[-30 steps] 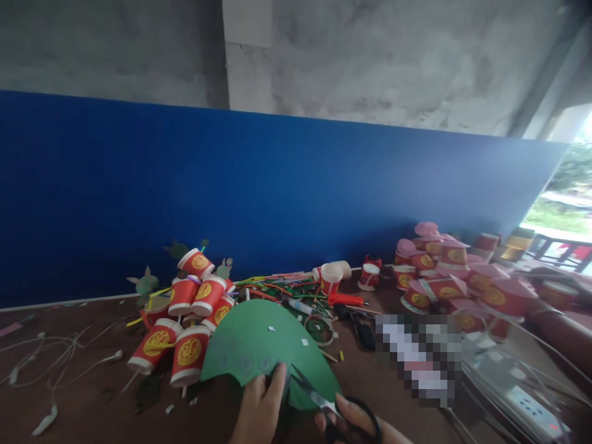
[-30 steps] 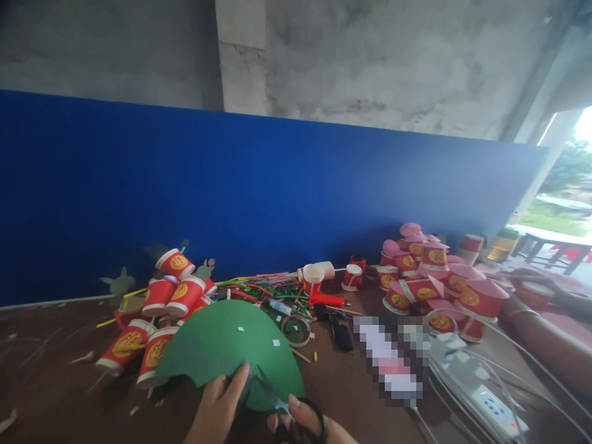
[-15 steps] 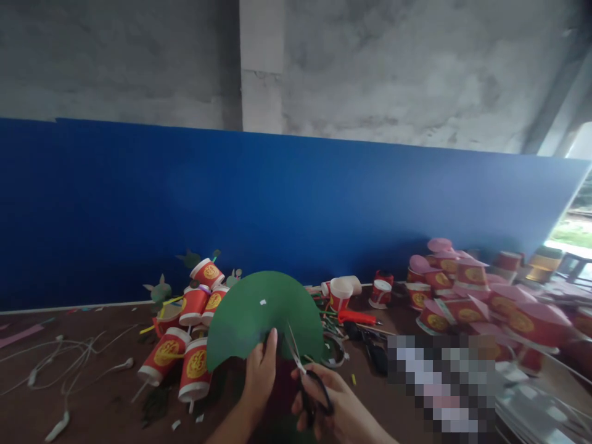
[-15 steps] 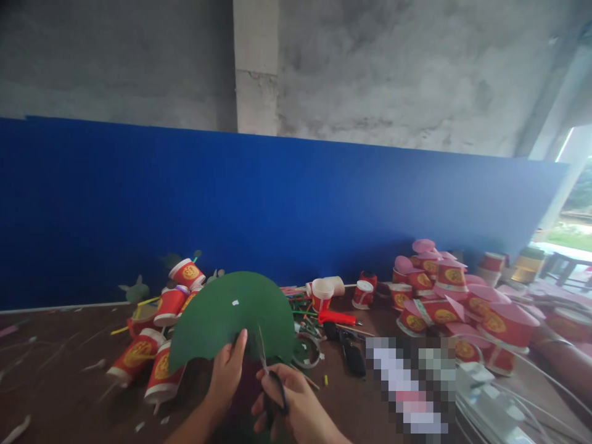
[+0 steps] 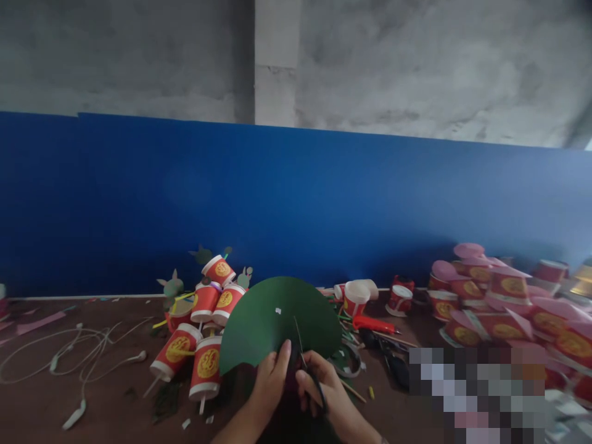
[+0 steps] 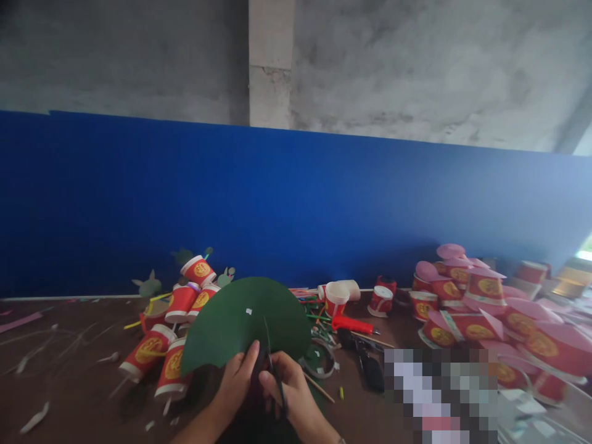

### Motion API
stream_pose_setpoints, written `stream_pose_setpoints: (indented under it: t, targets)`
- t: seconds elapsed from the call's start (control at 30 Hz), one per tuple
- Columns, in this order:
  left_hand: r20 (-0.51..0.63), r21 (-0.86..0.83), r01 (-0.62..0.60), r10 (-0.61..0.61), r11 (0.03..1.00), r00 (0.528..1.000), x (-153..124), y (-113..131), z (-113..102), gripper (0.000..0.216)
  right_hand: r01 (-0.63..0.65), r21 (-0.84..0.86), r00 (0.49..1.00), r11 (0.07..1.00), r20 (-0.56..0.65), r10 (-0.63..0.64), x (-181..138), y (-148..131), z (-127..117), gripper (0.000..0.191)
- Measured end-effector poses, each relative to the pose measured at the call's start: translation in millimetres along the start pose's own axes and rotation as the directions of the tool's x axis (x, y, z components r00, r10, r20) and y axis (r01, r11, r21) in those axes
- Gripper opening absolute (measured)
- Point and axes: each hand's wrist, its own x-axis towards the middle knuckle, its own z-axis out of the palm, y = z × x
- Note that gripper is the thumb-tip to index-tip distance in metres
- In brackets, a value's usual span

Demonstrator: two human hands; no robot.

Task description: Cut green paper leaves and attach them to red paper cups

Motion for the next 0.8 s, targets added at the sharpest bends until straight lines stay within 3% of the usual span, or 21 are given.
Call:
stream_pose_setpoints:
  t: [0.27, 0.47, 0.67, 0.8]
  targets:
    - [-0.016, -0.142, -0.036, 0.034, 0.989, 0.999, 3.5, -2.8, 0.7, 0.056, -0.016, -0.068, 1.000, 0.998, 0.008, 0.016, -0.9, 0.8, -7.2, 0.053]
    - [-0.063, -0.156, -0.051, 0.042, 0.986, 0.997, 4.6, -2.8, -0.1, 0.056, -0.044, -0.062, 0.999, 0.997, 0.020, 0.046, -2.4, -5.8, -8.0, 0.053]
    - [-0.184, -0.173, -0.148, 0.115, 0.974, 0.976, 4.4, -0.6, -0.1, 0.053, -0.086, -0.049, 0.995, 0.995, 0.039, 0.088, -0.9, -6.2, -11.9, 0.050]
    - [-0.152, -0.147, -0.164, 0.141, 0.975, 0.978, 5.4, -1.4, 0.8, 0.053, -0.115, -0.039, 0.991, 0.993, 0.063, 0.117, -0.7, -7.3, -15.6, 0.047]
